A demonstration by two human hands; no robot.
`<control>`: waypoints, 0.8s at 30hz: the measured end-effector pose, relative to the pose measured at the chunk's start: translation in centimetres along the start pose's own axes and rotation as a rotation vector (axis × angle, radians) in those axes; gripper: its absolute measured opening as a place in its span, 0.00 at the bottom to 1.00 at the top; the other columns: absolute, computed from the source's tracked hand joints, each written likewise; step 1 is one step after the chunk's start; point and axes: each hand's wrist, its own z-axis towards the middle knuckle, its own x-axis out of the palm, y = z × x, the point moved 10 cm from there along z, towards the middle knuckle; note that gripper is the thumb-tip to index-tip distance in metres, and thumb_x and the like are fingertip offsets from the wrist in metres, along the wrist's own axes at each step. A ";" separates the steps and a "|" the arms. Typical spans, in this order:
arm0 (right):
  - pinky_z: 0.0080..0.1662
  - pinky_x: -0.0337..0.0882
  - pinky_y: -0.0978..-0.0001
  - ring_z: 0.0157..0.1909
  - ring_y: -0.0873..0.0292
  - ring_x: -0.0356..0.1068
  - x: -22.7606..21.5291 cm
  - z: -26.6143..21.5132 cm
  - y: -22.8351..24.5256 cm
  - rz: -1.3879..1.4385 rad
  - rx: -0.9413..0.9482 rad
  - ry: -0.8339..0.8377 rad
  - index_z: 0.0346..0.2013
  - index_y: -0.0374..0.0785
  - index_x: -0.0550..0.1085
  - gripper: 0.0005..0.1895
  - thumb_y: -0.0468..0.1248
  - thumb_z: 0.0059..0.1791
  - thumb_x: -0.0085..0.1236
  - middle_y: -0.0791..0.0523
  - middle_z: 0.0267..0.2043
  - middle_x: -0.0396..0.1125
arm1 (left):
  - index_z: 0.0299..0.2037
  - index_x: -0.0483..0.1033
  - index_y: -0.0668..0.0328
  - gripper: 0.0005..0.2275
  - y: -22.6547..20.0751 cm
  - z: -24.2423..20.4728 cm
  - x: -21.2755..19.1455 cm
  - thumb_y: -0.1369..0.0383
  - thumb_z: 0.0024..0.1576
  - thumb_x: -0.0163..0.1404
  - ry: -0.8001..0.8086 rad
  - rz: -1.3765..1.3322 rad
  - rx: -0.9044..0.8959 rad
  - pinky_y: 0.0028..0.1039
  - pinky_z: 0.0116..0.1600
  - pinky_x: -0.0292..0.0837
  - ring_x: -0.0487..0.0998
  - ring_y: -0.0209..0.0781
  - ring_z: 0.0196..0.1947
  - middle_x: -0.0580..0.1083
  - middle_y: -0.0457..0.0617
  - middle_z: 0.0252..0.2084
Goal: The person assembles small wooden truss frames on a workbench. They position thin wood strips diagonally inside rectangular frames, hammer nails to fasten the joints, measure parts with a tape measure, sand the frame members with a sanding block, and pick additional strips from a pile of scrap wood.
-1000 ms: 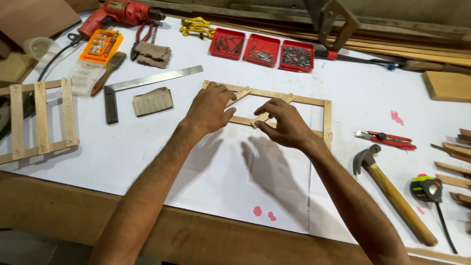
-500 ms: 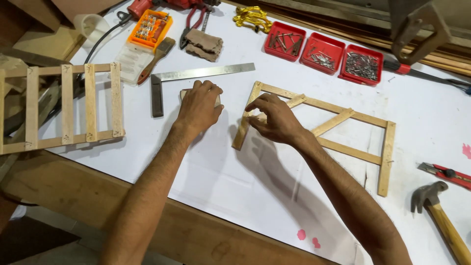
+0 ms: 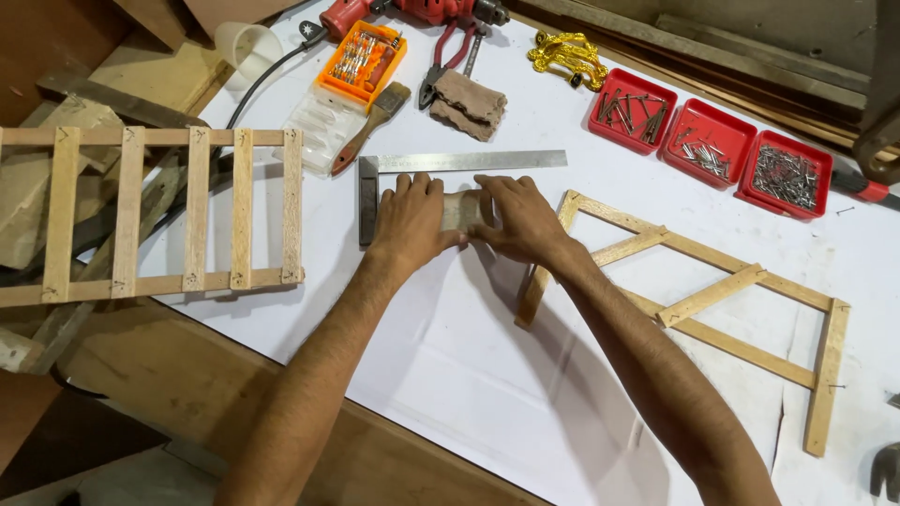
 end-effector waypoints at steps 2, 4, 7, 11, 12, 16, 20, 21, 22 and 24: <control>0.56 0.68 0.50 0.55 0.42 0.65 0.1 0.3 0.5 -0.030 0.026 0.026 0.62 0.36 0.67 0.37 0.43 0.43 0.71 0.45 0.56 0.67 | 0.55 0.70 0.72 0.37 0.4 0.1 -0.3 0.49 0.45 0.68 -0.055 -0.019 0.006 0.46 0.60 0.67 0.66 0.55 0.61 0.69 0.60 0.56; 0.56 0.70 0.52 0.53 0.45 0.67 0.3 0.2 0.6 -0.060 0.054 0.054 0.60 0.40 0.70 0.33 0.43 0.43 0.71 0.50 0.54 0.69 | 0.54 0.71 0.74 0.38 0.4 -0.2 -0.8 0.49 0.42 0.70 -0.109 -0.038 0.012 0.45 0.58 0.68 0.66 0.55 0.59 0.68 0.61 0.55; 0.51 0.73 0.55 0.50 0.49 0.68 -0.6 -0.2 0.3 0.066 0.105 0.012 0.59 0.39 0.71 0.33 0.41 0.41 0.71 0.49 0.49 0.66 | 0.50 0.74 0.71 0.36 0.3 -0.5 -1.0 0.53 0.38 0.72 -0.199 -0.080 0.048 0.41 0.56 0.70 0.69 0.54 0.54 0.69 0.58 0.50; 0.43 0.72 0.60 0.42 0.55 0.69 -3.7 -2.1 1.2 0.124 0.060 -0.074 0.46 0.38 0.78 0.18 0.40 0.44 0.71 0.54 0.39 0.66 | 0.41 0.80 0.60 0.17 -1.0 -1.3 -2.9 0.66 0.44 0.70 -0.444 -0.292 0.207 0.33 0.45 0.74 0.75 0.44 0.43 0.72 0.49 0.41; 0.38 0.72 0.64 0.37 0.59 0.70 -4.3 -2.8 1.2 0.214 0.066 -0.066 0.39 0.37 0.79 0.12 0.41 0.47 0.69 0.58 0.36 0.66 | 0.37 0.81 0.59 0.14 -1.4 -2.0 -4.3 0.65 0.46 0.71 -0.504 -0.407 0.252 0.32 0.41 0.72 0.74 0.41 0.37 0.73 0.48 0.36; 0.35 0.68 0.69 0.33 0.68 0.64 -6.7 -5.9 -0.4 0.581 0.138 -0.082 0.39 0.36 0.78 0.12 0.44 0.53 0.61 0.64 0.29 0.67 | 0.33 0.78 0.59 0.14 -3.0 -2.7 -5.7 0.61 0.47 0.69 -0.309 -1.015 0.120 0.22 0.33 0.65 0.68 0.28 0.28 0.73 0.40 0.26; 0.33 0.60 0.74 0.30 0.69 0.56 -7.9 -8.8 -1.5 1.028 0.289 -0.119 0.41 0.36 0.76 0.26 0.55 0.62 0.43 0.64 0.29 0.61 | 0.35 0.78 0.61 0.15 -5.6 -1.2 -3.4 0.56 0.63 0.58 -0.295 -1.498 0.206 0.19 0.37 0.62 0.64 0.26 0.32 0.71 0.39 0.30; 0.29 0.55 0.74 0.27 0.69 0.52 -8.1 -9.7 -2.1 1.056 0.381 -0.164 0.42 0.36 0.76 0.31 0.59 0.63 0.38 0.62 0.26 0.58 | 0.37 0.79 0.61 0.16 -6.4 -1.0 -2.7 0.54 0.65 0.55 -0.284 -1.621 0.223 0.19 0.40 0.65 0.67 0.25 0.34 0.72 0.38 0.32; 0.29 0.55 0.74 0.27 0.69 0.52 -9.3 -10.1 -0.7 1.050 0.382 -0.177 0.42 0.36 0.76 0.31 0.59 0.63 0.38 0.62 0.26 0.58 | 0.37 0.79 0.61 0.16 -7.9 -1.8 -3.8 0.54 0.65 0.55 -0.275 -1.622 0.236 0.19 0.40 0.65 0.67 0.25 0.34 0.72 0.38 0.32; 0.36 0.76 0.70 0.32 0.65 0.73 -9.9 -11.5 1.5 1.441 0.532 -0.183 0.42 0.37 0.75 0.29 0.59 0.53 0.37 0.59 0.31 0.73 | 0.37 0.79 0.59 0.14 -12.4 -3.3 -5.0 0.56 0.62 0.55 -0.031 -1.981 0.310 0.23 0.47 0.76 0.76 0.29 0.38 0.77 0.41 0.36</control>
